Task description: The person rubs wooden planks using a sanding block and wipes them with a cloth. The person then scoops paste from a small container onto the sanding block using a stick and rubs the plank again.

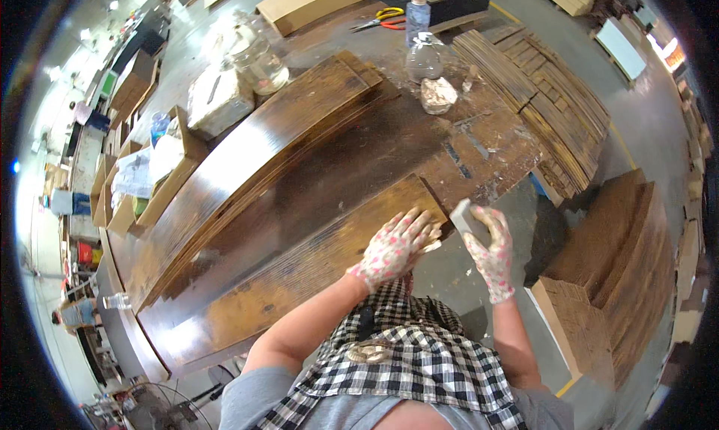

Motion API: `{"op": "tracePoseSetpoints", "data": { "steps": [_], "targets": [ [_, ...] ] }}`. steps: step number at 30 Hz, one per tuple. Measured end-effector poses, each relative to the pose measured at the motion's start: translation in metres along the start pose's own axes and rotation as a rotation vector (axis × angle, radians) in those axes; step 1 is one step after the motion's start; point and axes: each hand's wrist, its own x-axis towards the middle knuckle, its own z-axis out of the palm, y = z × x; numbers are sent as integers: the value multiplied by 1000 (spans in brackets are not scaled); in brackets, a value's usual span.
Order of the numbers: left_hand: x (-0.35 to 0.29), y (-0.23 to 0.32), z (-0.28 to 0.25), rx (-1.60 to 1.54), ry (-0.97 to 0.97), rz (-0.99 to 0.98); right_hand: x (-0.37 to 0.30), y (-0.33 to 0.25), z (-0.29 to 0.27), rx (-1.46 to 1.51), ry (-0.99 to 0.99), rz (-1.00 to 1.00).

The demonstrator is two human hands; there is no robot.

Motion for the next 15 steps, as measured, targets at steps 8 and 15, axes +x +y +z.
{"op": "tracePoseSetpoints", "data": {
  "steps": [8,15],
  "targets": [
    [-180,8,-41,70,99,-593,79,-21,79,-415,-176,-331],
    [-232,14,-43,95,253,-614,64,-47,123,-594,-287,-257]
  ]
}}
